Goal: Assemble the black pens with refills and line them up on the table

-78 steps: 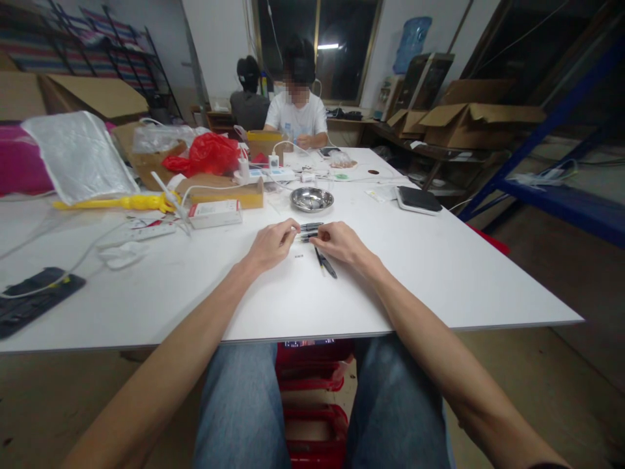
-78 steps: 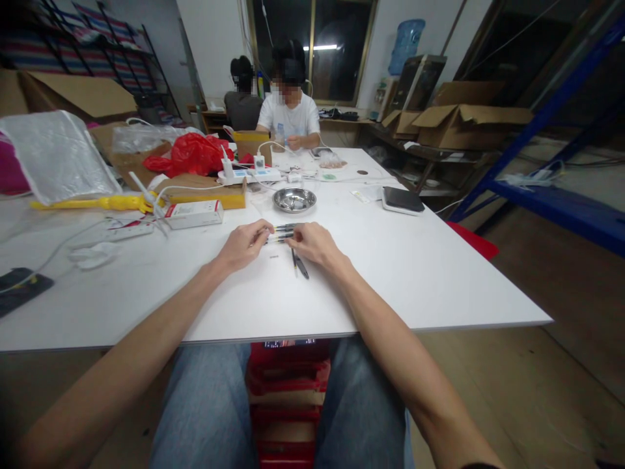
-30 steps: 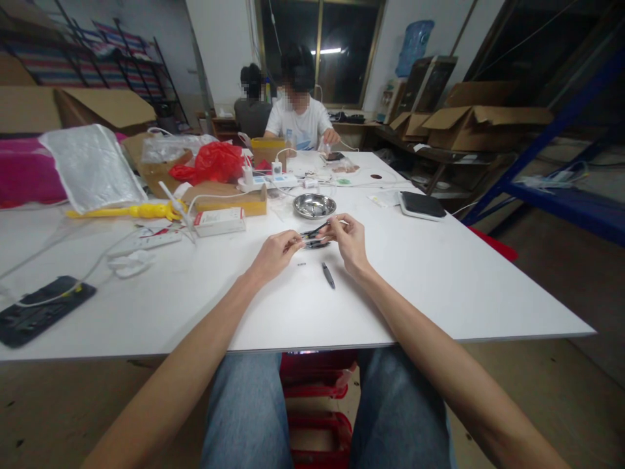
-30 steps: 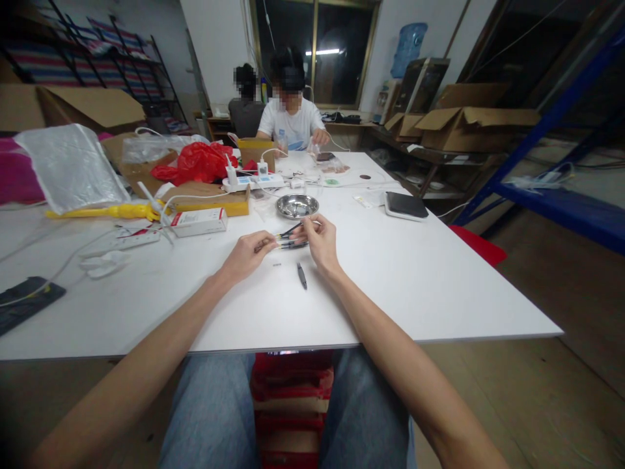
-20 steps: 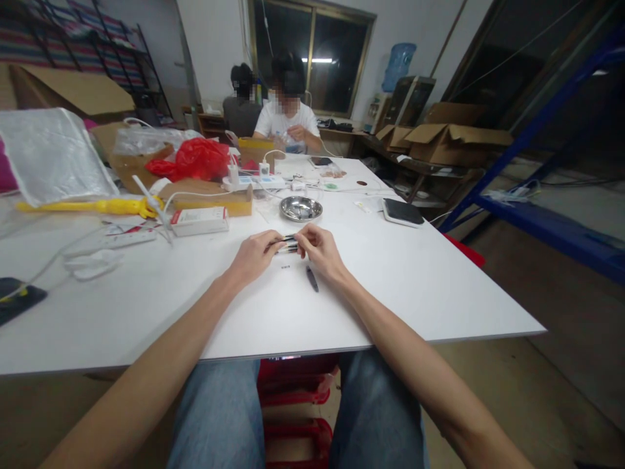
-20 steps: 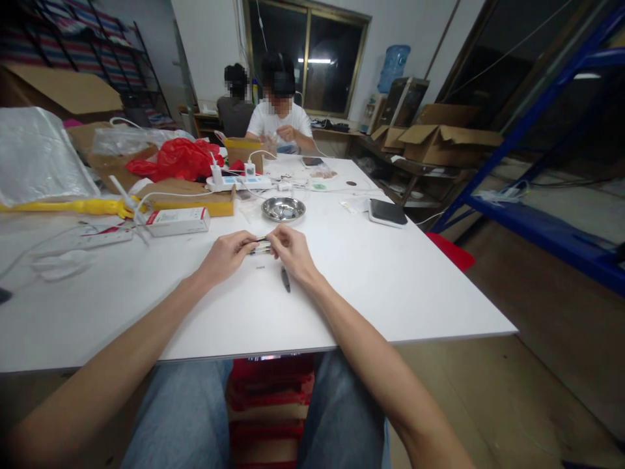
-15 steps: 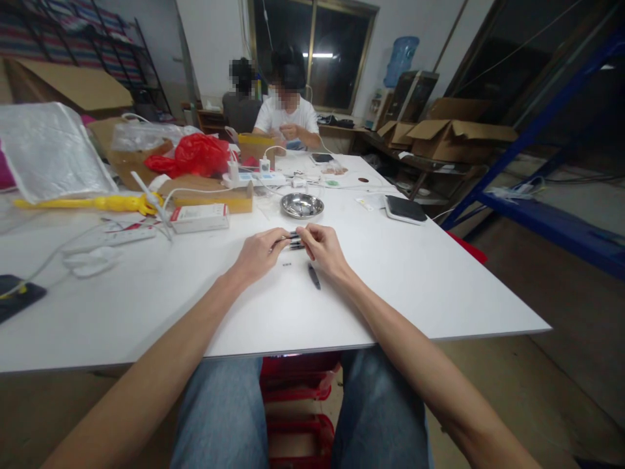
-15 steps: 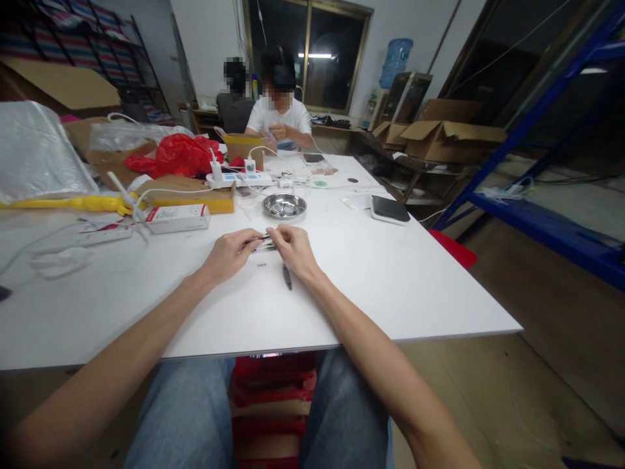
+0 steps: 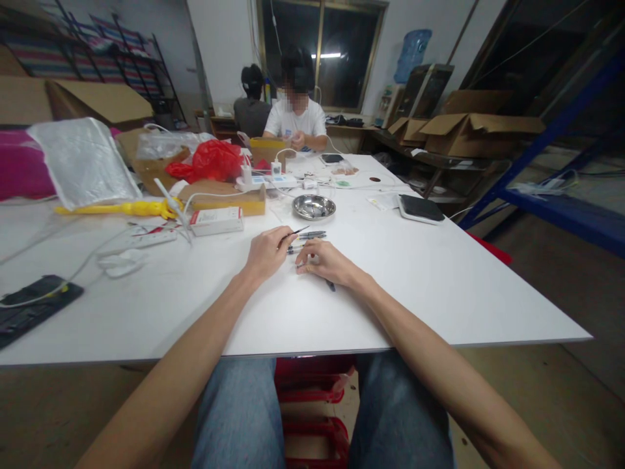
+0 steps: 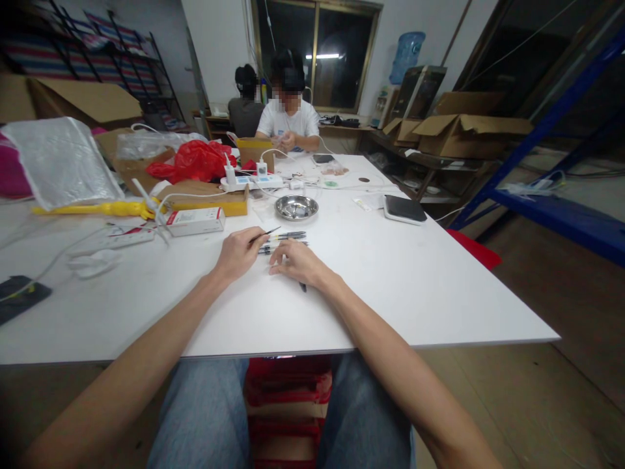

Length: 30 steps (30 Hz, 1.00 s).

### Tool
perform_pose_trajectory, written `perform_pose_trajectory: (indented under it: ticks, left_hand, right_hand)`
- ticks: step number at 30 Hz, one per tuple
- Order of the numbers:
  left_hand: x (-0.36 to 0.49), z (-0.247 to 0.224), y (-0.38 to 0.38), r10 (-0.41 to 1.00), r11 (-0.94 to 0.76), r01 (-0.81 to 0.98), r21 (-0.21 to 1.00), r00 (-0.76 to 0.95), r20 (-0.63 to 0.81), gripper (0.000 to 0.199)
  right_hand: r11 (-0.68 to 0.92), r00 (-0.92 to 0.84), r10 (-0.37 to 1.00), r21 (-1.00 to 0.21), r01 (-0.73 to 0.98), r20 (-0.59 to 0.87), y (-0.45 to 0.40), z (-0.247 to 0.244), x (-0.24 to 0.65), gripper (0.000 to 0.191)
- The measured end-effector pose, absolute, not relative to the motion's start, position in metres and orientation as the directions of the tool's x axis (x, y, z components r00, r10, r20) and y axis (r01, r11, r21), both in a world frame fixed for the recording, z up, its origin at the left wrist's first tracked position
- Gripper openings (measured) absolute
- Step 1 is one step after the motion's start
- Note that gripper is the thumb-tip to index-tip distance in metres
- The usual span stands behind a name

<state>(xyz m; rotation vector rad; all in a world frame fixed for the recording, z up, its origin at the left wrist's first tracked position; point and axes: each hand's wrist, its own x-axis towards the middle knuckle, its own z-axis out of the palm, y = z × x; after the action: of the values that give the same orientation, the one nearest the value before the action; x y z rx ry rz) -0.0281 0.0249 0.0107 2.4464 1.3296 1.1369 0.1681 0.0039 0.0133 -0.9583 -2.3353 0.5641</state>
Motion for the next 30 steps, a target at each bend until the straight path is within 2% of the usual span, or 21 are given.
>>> perform_pose_trajectory:
  ticks: [5, 10, 12, 14, 16, 20, 24, 30]
  left_hand:
    - [-0.03, 0.014, 0.026, 0.761, -0.588, 0.7, 0.406, 0.308, 0.571, 0.033]
    - [-0.032, 0.015, 0.027, 0.755, -0.581, 0.72, 0.38, 0.301, 0.583, 0.034]
    - [-0.032, 0.015, 0.027, 0.755, -0.586, 0.718, 0.376, 0.315, 0.576, 0.033]
    - [-0.032, 0.015, 0.028, 0.759, -0.587, 0.718, 0.373, 0.329, 0.561, 0.033]
    - [-0.032, 0.014, 0.028, 0.763, -0.594, 0.717, 0.365, 0.357, 0.539, 0.032]
    - [-0.032, 0.011, 0.029, 0.756, -0.628, 0.696, 0.348, 0.437, 0.488, 0.028]
    - [-0.03, 0.01, 0.029, 0.747, -0.652, 0.669, 0.357, 0.484, 0.457, 0.027]
    - [-0.031, 0.011, 0.029, 0.755, -0.64, 0.673, 0.37, 0.461, 0.466, 0.027]
  right_hand:
    - [0.668, -0.585, 0.74, -0.463, 0.583, 0.33, 0.006, 0.005, 0.163, 0.022]
    - [0.656, -0.561, 0.755, -0.406, 0.637, 0.339, 0.005, 0.001, 0.159, 0.005]
    - [0.645, -0.547, 0.764, -0.405, 0.648, 0.342, 0.005, 0.001, 0.159, 0.007]
    - [0.611, -0.503, 0.792, -0.438, 0.659, 0.346, 0.005, 0.001, 0.162, 0.006]
    - [0.563, -0.422, 0.826, -0.52, 0.643, 0.373, 0.006, 0.003, 0.167, 0.007]
    - [0.521, -0.218, 0.848, -0.684, 0.511, 0.484, 0.006, 0.013, 0.172, 0.008]
    - [0.517, -0.163, 0.851, -0.743, 0.424, 0.499, 0.005, 0.02, 0.17, 0.01]
    - [0.561, -0.095, 0.824, -0.779, 0.281, 0.559, 0.011, 0.02, 0.175, 0.018]
